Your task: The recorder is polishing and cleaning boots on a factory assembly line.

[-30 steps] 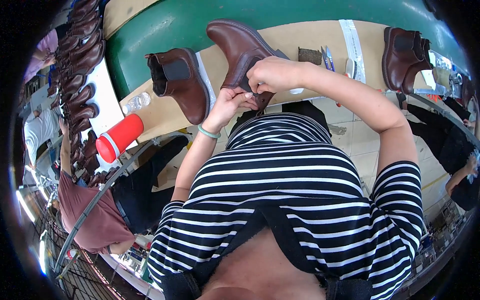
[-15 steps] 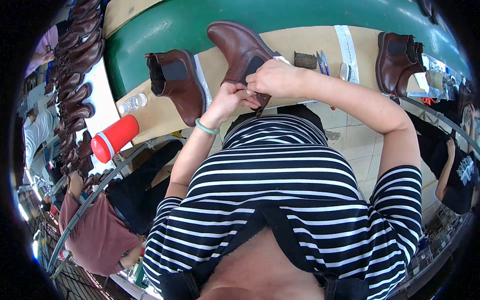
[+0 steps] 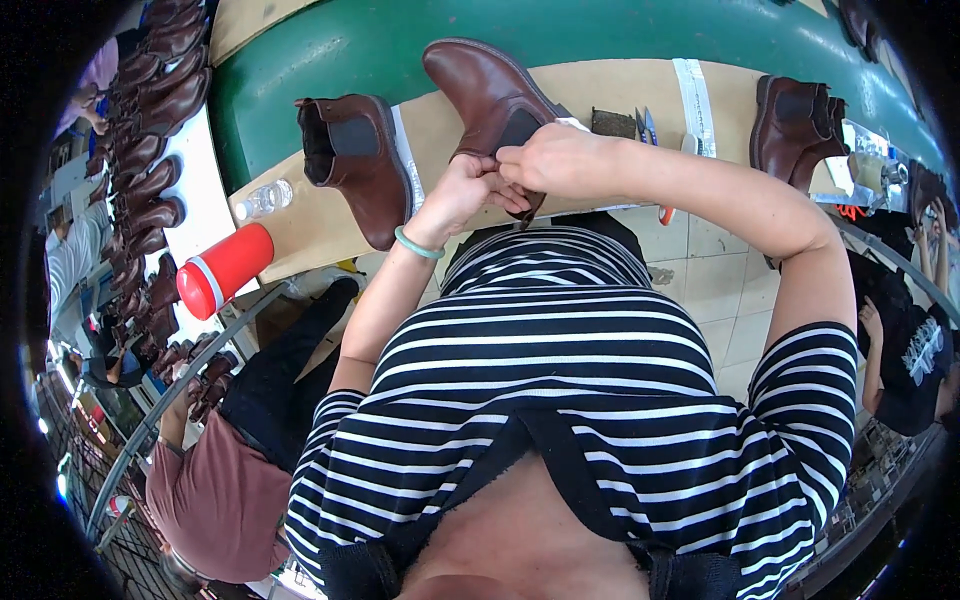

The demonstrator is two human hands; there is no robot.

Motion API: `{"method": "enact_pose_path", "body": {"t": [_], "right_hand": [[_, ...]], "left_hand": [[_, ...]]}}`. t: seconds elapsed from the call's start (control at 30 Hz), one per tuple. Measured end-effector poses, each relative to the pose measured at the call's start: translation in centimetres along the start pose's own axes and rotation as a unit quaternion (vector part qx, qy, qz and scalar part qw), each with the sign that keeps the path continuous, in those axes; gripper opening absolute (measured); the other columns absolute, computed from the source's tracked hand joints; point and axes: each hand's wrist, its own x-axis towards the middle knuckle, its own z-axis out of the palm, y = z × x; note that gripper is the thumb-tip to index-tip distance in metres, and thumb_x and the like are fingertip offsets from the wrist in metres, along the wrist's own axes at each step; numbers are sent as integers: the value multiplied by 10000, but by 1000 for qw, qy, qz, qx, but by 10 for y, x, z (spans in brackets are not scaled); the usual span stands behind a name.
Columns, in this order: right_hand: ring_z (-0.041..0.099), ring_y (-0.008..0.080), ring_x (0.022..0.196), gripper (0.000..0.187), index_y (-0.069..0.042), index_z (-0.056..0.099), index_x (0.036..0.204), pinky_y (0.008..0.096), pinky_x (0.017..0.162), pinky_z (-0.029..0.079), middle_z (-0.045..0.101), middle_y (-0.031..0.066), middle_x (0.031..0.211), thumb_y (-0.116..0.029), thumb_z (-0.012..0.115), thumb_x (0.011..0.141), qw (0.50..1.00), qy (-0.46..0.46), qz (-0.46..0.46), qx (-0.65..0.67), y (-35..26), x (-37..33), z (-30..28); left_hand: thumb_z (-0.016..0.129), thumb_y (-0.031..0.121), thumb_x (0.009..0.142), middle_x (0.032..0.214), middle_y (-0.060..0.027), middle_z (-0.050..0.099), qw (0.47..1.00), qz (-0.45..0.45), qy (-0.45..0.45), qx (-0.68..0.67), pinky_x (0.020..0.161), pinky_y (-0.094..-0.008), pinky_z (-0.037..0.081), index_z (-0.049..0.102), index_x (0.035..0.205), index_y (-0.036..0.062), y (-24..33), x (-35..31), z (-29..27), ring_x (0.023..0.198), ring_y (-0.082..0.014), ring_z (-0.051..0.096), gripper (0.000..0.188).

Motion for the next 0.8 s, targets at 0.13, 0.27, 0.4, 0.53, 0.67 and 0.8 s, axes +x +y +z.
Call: {"method": "enact_pose_path", "body": {"t": [0.13,0.27,0.4,0.53,0.67,0.8], "right_hand": [[579,306,727,116,-1,531,868,406,581,455,483,118,815,-58,578,779,992,73,27,101,12,-10,8],[567,322,749,90,-13,515,875,414,605,438,489,124,836,-37,568,806,982,73,66,164,14,-13,10],[550,334,763,74,-18,504,871,411,626,421,500,126,855,-7,556,820,966,81,89,228,19,-17,11],[543,315,786,68,-9,513,876,385,662,429,503,120,840,12,551,824,946,96,97,295,21,-21,13],[547,294,798,69,0,523,886,368,687,438,514,113,845,12,560,828,934,106,98,326,20,-25,12],[551,292,803,64,-2,540,883,367,708,445,535,112,849,-15,582,836,910,119,126,377,21,-31,11]], "left_hand": [[485,5,927,866,-157,638,1000,-1,-10,-7,689,-312,578,578,964,-112,2,3,1,757,-259,690,154],[513,57,944,871,-158,641,1000,-3,-16,-14,688,-307,576,580,963,-107,0,5,0,761,-255,691,178],[507,53,946,875,-154,644,1000,-3,-22,-15,694,-305,575,583,964,-97,1,9,1,766,-252,691,169],[508,59,948,874,-152,645,999,1,-31,-19,699,-306,575,582,959,-93,3,9,2,770,-252,691,169],[510,58,946,869,-154,644,999,6,-34,-19,700,-308,575,580,957,-95,3,10,2,768,-251,691,169],[510,54,944,863,-159,643,1000,5,-27,-13,700,-308,575,577,955,-97,3,8,3,765,-253,690,165]]}}
